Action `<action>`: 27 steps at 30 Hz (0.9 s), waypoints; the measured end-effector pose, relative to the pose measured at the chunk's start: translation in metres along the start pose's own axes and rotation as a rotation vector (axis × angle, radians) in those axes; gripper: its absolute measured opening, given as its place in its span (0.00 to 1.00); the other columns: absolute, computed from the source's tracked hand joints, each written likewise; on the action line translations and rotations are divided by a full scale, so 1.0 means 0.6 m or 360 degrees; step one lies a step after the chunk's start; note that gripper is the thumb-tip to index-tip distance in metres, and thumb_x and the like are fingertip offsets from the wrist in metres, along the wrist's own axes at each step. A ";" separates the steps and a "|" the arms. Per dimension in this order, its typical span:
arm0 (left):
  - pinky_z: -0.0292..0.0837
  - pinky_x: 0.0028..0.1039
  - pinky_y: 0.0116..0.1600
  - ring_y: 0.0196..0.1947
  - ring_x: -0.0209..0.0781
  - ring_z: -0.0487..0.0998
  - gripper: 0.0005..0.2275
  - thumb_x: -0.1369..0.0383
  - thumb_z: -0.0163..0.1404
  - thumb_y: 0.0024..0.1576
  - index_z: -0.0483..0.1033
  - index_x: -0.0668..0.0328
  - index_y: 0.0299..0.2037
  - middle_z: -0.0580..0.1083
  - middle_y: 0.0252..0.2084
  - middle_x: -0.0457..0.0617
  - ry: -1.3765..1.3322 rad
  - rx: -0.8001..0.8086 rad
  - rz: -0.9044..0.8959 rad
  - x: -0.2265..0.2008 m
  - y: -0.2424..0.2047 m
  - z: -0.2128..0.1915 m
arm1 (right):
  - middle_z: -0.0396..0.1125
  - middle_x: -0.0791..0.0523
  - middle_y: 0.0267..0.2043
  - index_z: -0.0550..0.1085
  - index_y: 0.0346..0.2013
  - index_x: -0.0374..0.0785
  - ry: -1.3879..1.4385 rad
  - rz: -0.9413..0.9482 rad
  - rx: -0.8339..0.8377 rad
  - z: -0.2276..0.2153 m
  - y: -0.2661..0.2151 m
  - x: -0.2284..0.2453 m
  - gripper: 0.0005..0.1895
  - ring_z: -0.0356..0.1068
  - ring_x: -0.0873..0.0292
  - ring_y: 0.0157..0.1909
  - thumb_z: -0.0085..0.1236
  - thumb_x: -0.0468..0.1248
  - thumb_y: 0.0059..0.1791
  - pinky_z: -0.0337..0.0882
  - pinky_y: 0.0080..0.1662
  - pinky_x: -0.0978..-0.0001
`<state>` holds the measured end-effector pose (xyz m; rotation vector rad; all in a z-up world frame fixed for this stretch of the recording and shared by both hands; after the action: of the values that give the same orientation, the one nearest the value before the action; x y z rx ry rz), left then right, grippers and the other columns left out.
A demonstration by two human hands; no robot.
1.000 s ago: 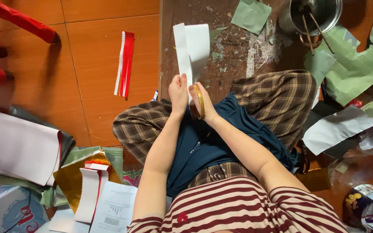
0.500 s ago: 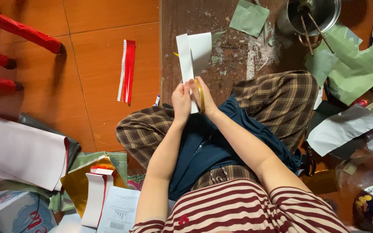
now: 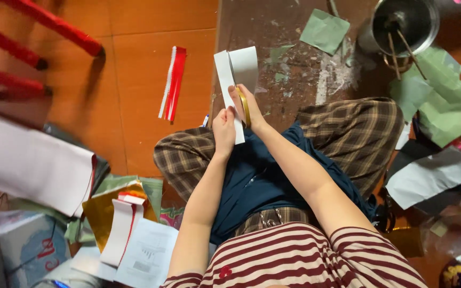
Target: Cutting paper into thin strips using a pair of scissors.
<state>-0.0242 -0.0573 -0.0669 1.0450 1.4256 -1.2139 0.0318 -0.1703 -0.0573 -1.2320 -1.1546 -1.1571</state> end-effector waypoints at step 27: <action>0.69 0.23 0.40 0.33 0.32 0.72 0.09 0.69 0.49 0.69 0.73 0.66 0.38 0.75 0.33 0.44 -0.1054 -0.0114 -0.0143 0.080 0.035 -0.072 | 0.67 0.61 0.38 0.70 0.56 0.36 -0.0086 0.0080 0.0511 0.000 -0.113 0.001 0.25 0.64 0.67 0.39 0.67 0.32 0.46 0.69 0.42 0.73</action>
<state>-0.0179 -0.0107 -0.1154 0.4575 0.9880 -1.3923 -0.0358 -0.1708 -0.0522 -1.0429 -1.2854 -0.8652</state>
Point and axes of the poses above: each hand's wrist, its own y-axis towards the middle knuckle, its own z-axis out of the palm, x = y × z, the point moved 4 cm from there along y, towards the middle knuckle
